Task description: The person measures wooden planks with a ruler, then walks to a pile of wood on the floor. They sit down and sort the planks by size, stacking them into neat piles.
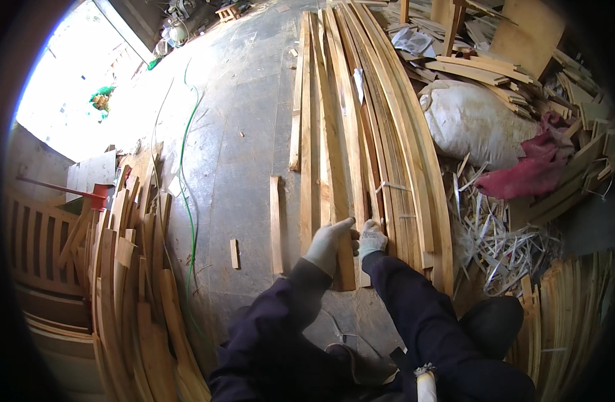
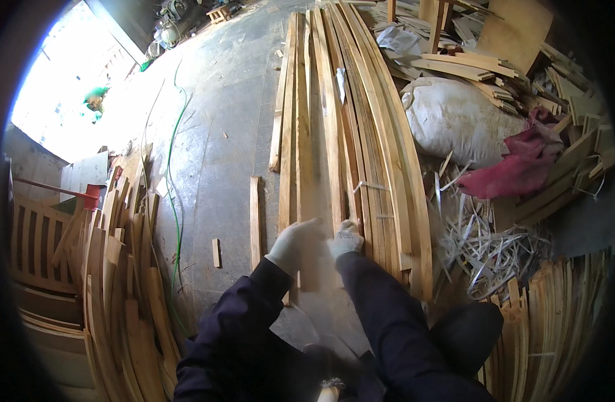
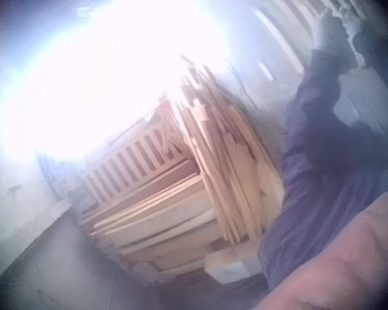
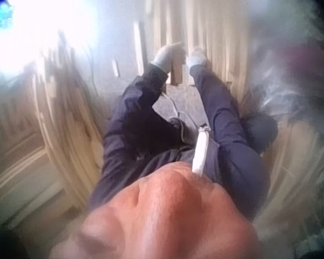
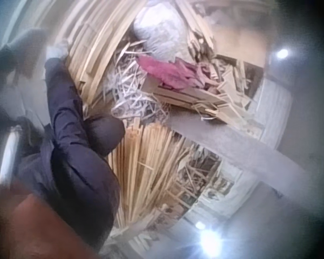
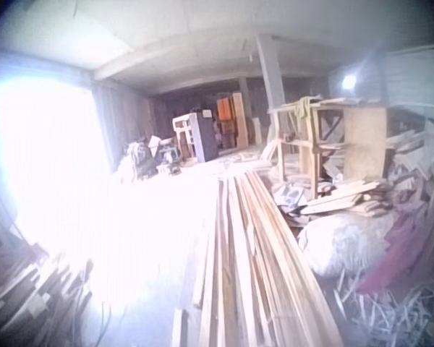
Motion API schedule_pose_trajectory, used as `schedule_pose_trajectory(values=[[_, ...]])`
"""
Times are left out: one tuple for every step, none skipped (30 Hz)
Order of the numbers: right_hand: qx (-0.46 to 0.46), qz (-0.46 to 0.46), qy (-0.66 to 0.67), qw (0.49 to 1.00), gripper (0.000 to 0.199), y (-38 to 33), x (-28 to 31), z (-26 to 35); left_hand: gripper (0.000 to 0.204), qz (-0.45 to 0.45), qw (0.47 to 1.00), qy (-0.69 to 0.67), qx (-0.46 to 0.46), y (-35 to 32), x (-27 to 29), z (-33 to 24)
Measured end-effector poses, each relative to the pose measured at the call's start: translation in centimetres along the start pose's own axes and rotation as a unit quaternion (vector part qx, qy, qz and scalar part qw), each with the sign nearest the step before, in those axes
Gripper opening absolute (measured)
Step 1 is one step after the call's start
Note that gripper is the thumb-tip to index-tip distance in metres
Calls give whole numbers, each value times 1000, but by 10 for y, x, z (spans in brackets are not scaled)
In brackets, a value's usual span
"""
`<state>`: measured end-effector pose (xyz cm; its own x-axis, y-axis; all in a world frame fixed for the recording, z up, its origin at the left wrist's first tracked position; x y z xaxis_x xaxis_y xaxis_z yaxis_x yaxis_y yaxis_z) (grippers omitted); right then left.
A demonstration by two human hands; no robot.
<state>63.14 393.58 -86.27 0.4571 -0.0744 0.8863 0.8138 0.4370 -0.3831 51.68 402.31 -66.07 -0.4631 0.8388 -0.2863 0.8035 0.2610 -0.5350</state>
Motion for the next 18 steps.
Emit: schedule_pose_trajectory(values=[[1, -11, -11, 1000, 94, 3, -3, 0, 28, 11, 1000, 18, 2, -1, -2, 1], [22, -33, -34, 999, 94, 4, -4, 2, 30, 21, 1000, 12, -5, -4, -4, 0], [13, -31, -68, 997, 93, 5, -5, 2, 30, 31, 999, 30, -15, -8, -6, -2], [31, -66, -85, 994, 91, 5, -3, 5, 30, 26, 999, 19, -11, -12, -6, -3], [37, -75, -105, 991, 89, 3, -1, 6, 30, 8, 1000, 0, -12, -15, -4, -5], [39, -57, -121, 990, 88, 3, 0, 6, 24, -18, 1000, -17, -12, -19, -1, -5], [42, -61, -106, 992, 86, 1, 3, 8, 24, -33, 999, -23, -12, -22, 3, -6], [45, -38, -88, 994, 84, 0, 6, 6, 24, -48, 998, -29, -12, -23, 6, -6], [40, -43, -83, 995, 83, -1, 10, 7, 25, -51, 998, -23, -12, -24, 9, -6], [38, -43, -63, 996, 82, -3, 13, 7, 22, -36, 999, -16, -9, -23, 10, -5], [32, -10, -56, 998, 82, -2, 14, 8, 19, -22, 1000, -10, -6, -22, 13, -4], [34, -15, -58, 998, 81, -2, 16, 10, 15, 10, 1000, 0, 3, -19, 12, -2], [29, -16, -51, 998, 79, 0, 18, 11, 15, 32, 998, -50, 32, -17, 12, 2], [19, -20, -54, 998, 78, 2, 20, 13, 15, 59, 979, -184, 69, -15, 12, 6], [20, -20, -37, 999, 77, 4, 21, 15, 15, 60, 979, -182, 72, -12, 13, 8], [16, -10, -26, 999, 76, 6, 22, 15, 16, 62, 979, -180, 75, -9, 14, 12], [8, 0, -3, 1000, 75, 7, 23, 15, 16, 73, 975, -190, 83, -6, 13, 16], [0, 9, 21, 1000, 74, 8, 26, 13, 16, 57, 981, -167, 81, -2, 16, 20]])
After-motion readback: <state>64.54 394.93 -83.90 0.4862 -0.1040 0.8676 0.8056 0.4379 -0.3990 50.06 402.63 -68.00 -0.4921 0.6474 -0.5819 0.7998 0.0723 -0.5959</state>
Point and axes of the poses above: each hand's wrist, its own y-axis towards the middle knuckle, its own x-axis out of the back of the hand, z = x × y, the point moved 4 cm from there along y, towards the middle knuckle, and after that the axes turned 8 degrees about y, right-handed, at the moved point
